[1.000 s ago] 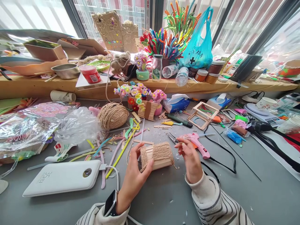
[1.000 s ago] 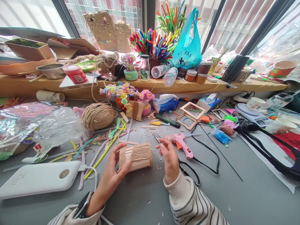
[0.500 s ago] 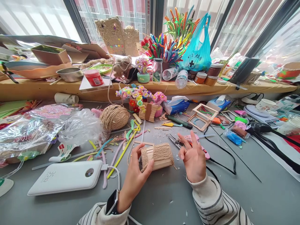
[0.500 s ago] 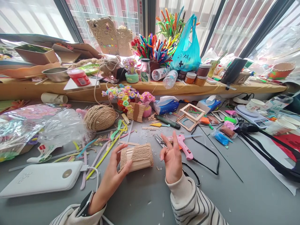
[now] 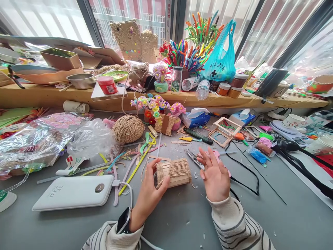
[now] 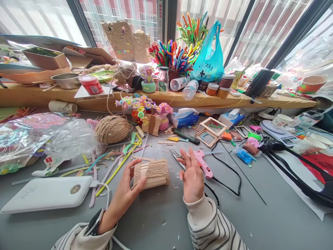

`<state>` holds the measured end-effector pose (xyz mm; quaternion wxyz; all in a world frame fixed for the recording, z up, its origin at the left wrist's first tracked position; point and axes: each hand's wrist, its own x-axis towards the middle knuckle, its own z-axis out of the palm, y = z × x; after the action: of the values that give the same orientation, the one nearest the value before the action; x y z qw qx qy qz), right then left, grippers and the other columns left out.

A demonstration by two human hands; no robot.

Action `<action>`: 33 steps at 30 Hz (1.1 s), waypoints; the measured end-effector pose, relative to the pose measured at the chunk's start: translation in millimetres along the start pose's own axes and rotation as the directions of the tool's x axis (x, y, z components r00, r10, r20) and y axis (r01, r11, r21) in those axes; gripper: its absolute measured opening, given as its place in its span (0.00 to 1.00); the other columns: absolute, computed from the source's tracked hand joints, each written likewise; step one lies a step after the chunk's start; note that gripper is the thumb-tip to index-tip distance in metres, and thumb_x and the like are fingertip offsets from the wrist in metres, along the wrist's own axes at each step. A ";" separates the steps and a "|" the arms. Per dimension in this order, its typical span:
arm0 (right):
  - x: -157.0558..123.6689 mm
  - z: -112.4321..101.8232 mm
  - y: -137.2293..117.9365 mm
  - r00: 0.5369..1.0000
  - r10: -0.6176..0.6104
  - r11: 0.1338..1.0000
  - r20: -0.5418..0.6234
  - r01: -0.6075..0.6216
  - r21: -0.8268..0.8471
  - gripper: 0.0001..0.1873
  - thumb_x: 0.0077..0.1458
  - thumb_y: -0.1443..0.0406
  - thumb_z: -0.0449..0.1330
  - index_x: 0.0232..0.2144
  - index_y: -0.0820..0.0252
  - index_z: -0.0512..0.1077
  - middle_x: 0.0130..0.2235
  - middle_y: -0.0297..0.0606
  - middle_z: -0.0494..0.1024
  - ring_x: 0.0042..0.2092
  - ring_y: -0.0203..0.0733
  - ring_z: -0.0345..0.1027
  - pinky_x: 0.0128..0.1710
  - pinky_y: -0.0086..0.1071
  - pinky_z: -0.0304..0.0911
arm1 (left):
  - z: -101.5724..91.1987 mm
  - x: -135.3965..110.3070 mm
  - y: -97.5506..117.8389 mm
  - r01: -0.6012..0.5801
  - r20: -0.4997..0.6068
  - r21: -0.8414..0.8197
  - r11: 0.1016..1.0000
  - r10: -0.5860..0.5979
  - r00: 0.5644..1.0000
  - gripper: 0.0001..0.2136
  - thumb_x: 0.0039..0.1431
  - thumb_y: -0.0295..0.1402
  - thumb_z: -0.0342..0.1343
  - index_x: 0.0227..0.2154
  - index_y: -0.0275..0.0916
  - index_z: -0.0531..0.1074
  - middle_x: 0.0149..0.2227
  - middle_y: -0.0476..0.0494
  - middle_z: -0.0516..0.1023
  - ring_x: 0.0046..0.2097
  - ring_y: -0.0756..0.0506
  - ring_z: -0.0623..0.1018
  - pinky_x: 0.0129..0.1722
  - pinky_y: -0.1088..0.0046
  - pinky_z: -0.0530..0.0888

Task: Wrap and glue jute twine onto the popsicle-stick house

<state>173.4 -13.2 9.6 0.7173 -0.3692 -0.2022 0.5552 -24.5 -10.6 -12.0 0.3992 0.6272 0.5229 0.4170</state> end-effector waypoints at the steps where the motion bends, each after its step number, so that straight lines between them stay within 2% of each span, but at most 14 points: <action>1: 0.1 -0.4 0.4 1.000 0.008 1.000 0.008 -0.008 0.015 0.25 0.50 0.53 0.52 0.50 0.51 0.67 0.54 0.39 0.70 0.47 0.40 0.65 0.26 0.26 0.60 | 0.0 0.1 0.0 -0.003 -0.001 0.005 1.000 0.003 1.000 0.25 0.55 0.42 0.51 0.53 0.43 0.52 0.56 0.38 0.59 0.54 0.41 0.66 0.56 0.54 0.61; 2: 0.3 -0.7 0.9 1.000 0.012 0.999 0.016 -0.013 0.034 0.25 0.50 0.54 0.52 0.50 0.51 0.68 0.55 0.38 0.69 0.50 0.41 0.64 0.33 0.29 0.64 | 0.1 0.3 0.1 -0.007 -0.003 0.007 1.000 0.007 1.000 0.25 0.55 0.42 0.51 0.53 0.43 0.53 0.56 0.38 0.59 0.54 0.41 0.66 0.56 0.54 0.61; 4: 1.0 -0.9 1.8 0.999 0.018 0.998 0.032 -0.020 0.065 0.24 0.49 0.55 0.51 0.49 0.50 0.69 0.56 0.37 0.68 0.56 0.43 0.59 0.46 0.36 0.62 | 0.2 0.8 0.4 -0.013 -0.010 0.006 1.000 0.013 1.000 0.25 0.55 0.42 0.51 0.53 0.42 0.53 0.56 0.38 0.60 0.54 0.41 0.66 0.56 0.55 0.62; 8: 2.7 -0.9 2.9 0.998 0.019 0.998 0.058 -0.022 0.063 0.24 0.49 0.56 0.50 0.49 0.50 0.68 0.58 0.36 0.65 0.60 0.45 0.53 0.55 0.45 0.54 | 0.7 1.7 0.9 -0.020 -0.015 0.003 1.000 0.020 1.000 0.24 0.55 0.41 0.52 0.53 0.42 0.54 0.55 0.38 0.60 0.54 0.41 0.66 0.56 0.56 0.62; 11: 3.8 -2.9 5.2 0.998 -0.006 1.000 0.065 0.007 -0.010 0.24 0.48 0.54 0.53 0.48 0.50 0.68 0.57 0.37 0.66 0.59 0.46 0.55 0.55 0.45 0.54 | 0.7 1.7 0.9 -0.018 -0.014 0.002 1.000 0.018 1.000 0.24 0.55 0.41 0.52 0.53 0.42 0.54 0.56 0.38 0.60 0.55 0.41 0.66 0.56 0.56 0.63; 14: 4.5 -6.8 11.0 1.000 -0.007 0.973 0.021 0.012 -0.232 0.21 0.43 0.56 0.61 0.42 0.51 0.70 0.49 0.39 0.73 0.49 0.45 0.66 0.48 0.41 0.62 | 0.7 1.3 1.0 -0.019 -0.023 -0.001 1.000 0.019 1.000 0.24 0.54 0.41 0.52 0.53 0.42 0.54 0.55 0.37 0.60 0.54 0.41 0.67 0.55 0.56 0.63; 16: 4.0 -8.8 15.5 0.997 0.068 0.930 0.037 -0.050 -0.365 0.19 0.41 0.56 0.64 0.38 0.54 0.72 0.42 0.40 0.75 0.41 0.44 0.69 0.41 0.38 0.65 | 0.8 1.0 1.2 -0.025 -0.035 0.000 1.000 0.025 0.999 0.25 0.54 0.41 0.52 0.53 0.42 0.55 0.55 0.37 0.61 0.54 0.41 0.67 0.55 0.56 0.64; 18: 2.4 -8.8 19.0 0.972 0.206 0.896 0.116 -0.140 -0.422 0.17 0.43 0.55 0.63 0.36 0.56 0.73 0.39 0.40 0.76 0.39 0.44 0.70 0.39 0.38 0.66 | 1.1 0.9 1.5 -0.033 -0.040 0.004 0.999 0.033 0.999 0.25 0.54 0.41 0.52 0.53 0.41 0.55 0.55 0.37 0.61 0.54 0.40 0.67 0.55 0.56 0.64; 20: 0.2 -6.7 21.3 0.927 0.303 0.881 0.220 -0.184 -0.436 0.16 0.44 0.54 0.62 0.35 0.56 0.74 0.38 0.40 0.78 0.41 0.45 0.71 0.43 0.39 0.65 | 1.4 1.0 1.8 -0.041 -0.040 0.005 0.999 0.041 0.998 0.25 0.54 0.40 0.52 0.53 0.41 0.55 0.55 0.37 0.61 0.53 0.40 0.68 0.55 0.56 0.64; 24: -2.5 -1.1 23.9 0.885 0.314 0.883 0.342 -0.141 -0.447 0.20 0.42 0.54 0.64 0.37 0.57 0.75 0.39 0.39 0.79 0.46 0.48 0.69 0.51 0.41 0.61 | 1.2 1.4 1.8 -0.052 -0.043 0.003 0.999 0.052 0.998 0.24 0.54 0.40 0.52 0.53 0.41 0.54 0.55 0.37 0.61 0.53 0.41 0.68 0.54 0.57 0.64; 33: -4.3 0.9 27.8 0.904 0.296 0.862 0.310 -0.112 -0.495 0.22 0.47 0.50 0.59 0.39 0.59 0.76 0.40 0.39 0.79 0.46 0.50 0.70 0.51 0.44 0.61 | -0.9 -0.1 6.6 -0.040 -0.001 -0.029 0.999 0.040 0.999 0.25 0.54 0.40 0.52 0.53 0.42 0.53 0.56 0.37 0.59 0.54 0.41 0.67 0.56 0.56 0.62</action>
<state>153.5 -13.9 -10.3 0.4911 -0.4368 -0.4217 0.6246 -23.2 -11.5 -5.5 0.3997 0.6316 0.5040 0.4327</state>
